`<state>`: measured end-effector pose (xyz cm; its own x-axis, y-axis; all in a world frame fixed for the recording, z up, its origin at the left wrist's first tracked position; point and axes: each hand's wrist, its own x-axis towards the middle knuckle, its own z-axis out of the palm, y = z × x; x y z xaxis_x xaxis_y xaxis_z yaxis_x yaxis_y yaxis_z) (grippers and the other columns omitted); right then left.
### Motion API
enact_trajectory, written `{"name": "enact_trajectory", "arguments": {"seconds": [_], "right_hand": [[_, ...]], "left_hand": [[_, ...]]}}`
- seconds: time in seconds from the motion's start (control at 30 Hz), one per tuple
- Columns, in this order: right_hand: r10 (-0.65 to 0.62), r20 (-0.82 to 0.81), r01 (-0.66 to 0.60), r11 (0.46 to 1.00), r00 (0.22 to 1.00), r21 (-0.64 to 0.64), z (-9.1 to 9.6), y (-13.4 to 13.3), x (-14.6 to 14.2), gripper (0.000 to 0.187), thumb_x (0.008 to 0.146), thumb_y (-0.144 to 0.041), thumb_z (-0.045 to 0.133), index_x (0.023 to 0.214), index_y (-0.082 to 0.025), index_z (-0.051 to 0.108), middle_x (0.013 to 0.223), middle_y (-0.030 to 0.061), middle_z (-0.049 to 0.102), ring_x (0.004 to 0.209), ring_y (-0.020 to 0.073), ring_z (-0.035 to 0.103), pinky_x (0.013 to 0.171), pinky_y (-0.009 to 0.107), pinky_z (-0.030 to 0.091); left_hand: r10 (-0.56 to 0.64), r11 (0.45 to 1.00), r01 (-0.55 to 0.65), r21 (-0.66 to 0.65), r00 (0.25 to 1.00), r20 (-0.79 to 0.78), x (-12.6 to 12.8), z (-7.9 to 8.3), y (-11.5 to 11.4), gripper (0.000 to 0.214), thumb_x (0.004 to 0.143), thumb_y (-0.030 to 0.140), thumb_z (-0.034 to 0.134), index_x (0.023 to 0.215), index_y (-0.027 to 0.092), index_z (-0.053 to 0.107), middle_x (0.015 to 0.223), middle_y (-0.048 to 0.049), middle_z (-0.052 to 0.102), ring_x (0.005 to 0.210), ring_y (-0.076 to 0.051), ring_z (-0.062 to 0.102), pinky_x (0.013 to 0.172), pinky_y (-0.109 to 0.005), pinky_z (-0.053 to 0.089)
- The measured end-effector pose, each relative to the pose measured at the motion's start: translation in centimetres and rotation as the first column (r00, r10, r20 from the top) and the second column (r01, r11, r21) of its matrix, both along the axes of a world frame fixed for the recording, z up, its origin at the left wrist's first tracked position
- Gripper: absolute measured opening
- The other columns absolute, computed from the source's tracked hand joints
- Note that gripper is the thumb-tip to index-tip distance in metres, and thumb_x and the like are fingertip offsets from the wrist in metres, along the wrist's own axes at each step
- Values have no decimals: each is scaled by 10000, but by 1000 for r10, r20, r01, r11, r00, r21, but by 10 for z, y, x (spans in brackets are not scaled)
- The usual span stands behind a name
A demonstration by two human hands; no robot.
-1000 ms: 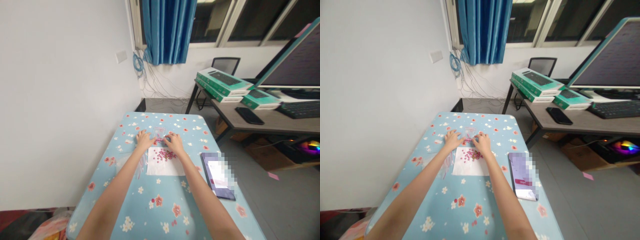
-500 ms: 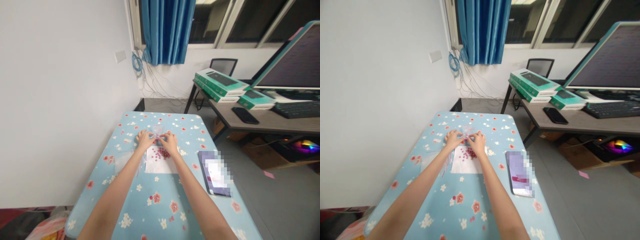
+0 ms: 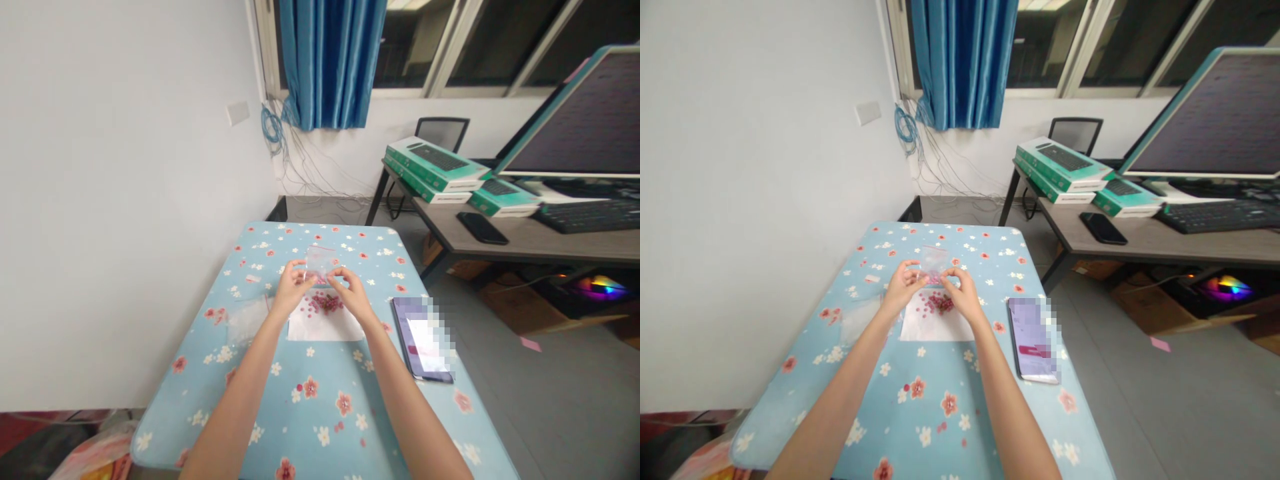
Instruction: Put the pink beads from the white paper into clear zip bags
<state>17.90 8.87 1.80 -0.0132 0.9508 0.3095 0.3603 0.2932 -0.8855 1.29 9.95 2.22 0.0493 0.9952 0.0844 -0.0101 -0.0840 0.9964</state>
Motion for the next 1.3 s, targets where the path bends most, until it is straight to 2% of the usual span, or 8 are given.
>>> {"name": "enact_trajectory", "arguments": {"seconds": [0.13, 0.27, 0.4, 0.57, 0.7, 0.87, 1.07, 1.3], "right_hand": [[6, 13, -6, 1000, 1000, -6, 3, -15, 2, 194, 818, -378, 528, 818, -206, 619, 901, 26, 667, 910, 202, 575, 900, 354, 359], [-80, -44, 78, 996, 996, -45, -5, -26, -1, 212, 803, -397, 551, 854, -207, 631, 918, 39, 670, 935, 211, 572, 891, 355, 373], [-131, -110, 125, 991, 985, -57, -10, -35, -9, 271, 811, -441, 544, 751, -204, 661, 845, 46, 675, 875, 210, 587, 871, 364, 386], [-144, -245, 122, 987, 959, -104, -6, -42, -20, 361, 831, -481, 519, 697, -210, 718, 906, 67, 675, 947, 220, 593, 900, 383, 390], [-235, -338, 174, 964, 911, -201, -4, -44, -22, 307, 774, -470, 597, 703, -206, 736, 988, 80, 671, 991, 238, 592, 884, 371, 420], [-278, -415, 176, 947, 866, -268, -4, -45, -18, 293, 754, -445, 612, 630, -202, 718, 878, 74, 690, 960, 244, 603, 857, 359, 443], [-299, -430, 195, 943, 852, -269, -9, -44, -9, 235, 727, -407, 631, 644, -199, 705, 876, 66, 695, 928, 232, 608, 861, 359, 446], [-293, -477, 157, 940, 829, -304, -10, -46, -6, 148, 646, -341, 677, 619, -199, 707, 988, 72, 666, 964, 240, 601, 837, 358, 459]], "left_hand": [[56, 997, -60, 42, 996, 72, 2, -4, -18, 598, 659, 312, 710, 1187, 192, 456, 756, 1, 669, 700, -136, 641, 726, -279, 500], [144, 980, -120, 157, 978, -151, -2, -8, -29, 240, 758, 333, 627, 919, 158, 654, 849, -62, 704, 816, -175, 652, 803, -308, 488], [299, 926, -201, 319, 907, -296, -8, -12, -37, 171, 808, 314, 591, 837, 178, 689, 866, -58, 710, 860, -189, 639, 832, -336, 478], [332, 840, -94, 534, 868, -369, -6, -19, -42, 108, 826, 250, 587, 806, 210, 686, 894, -42, 703, 893, -182, 623, 842, -353, 479], [359, 784, -23, 620, 832, -422, -4, -23, -44, 102, 832, 207, 588, 807, 214, 687, 940, -47, 688, 906, -178, 599, 832, -354, 483], [404, 715, 50, 697, 784, -471, -4, -25, -47, 191, 835, 120, 550, 877, 236, 695, 1018, -47, 667, 960, -176, 572, 847, -347, 485], [443, 704, 96, 704, 715, -541, -2, -22, -51, 252, 838, 95, 513, 886, 256, 701, 1042, -45, 656, 966, -183, 574, 848, -360, 498], [436, 712, 72, 698, 734, -521, -1, -24, -51, 252, 823, 78, 513, 880, 246, 692, 1027, -48, 654, 956, -181, 568, 854, -355, 490]]}}
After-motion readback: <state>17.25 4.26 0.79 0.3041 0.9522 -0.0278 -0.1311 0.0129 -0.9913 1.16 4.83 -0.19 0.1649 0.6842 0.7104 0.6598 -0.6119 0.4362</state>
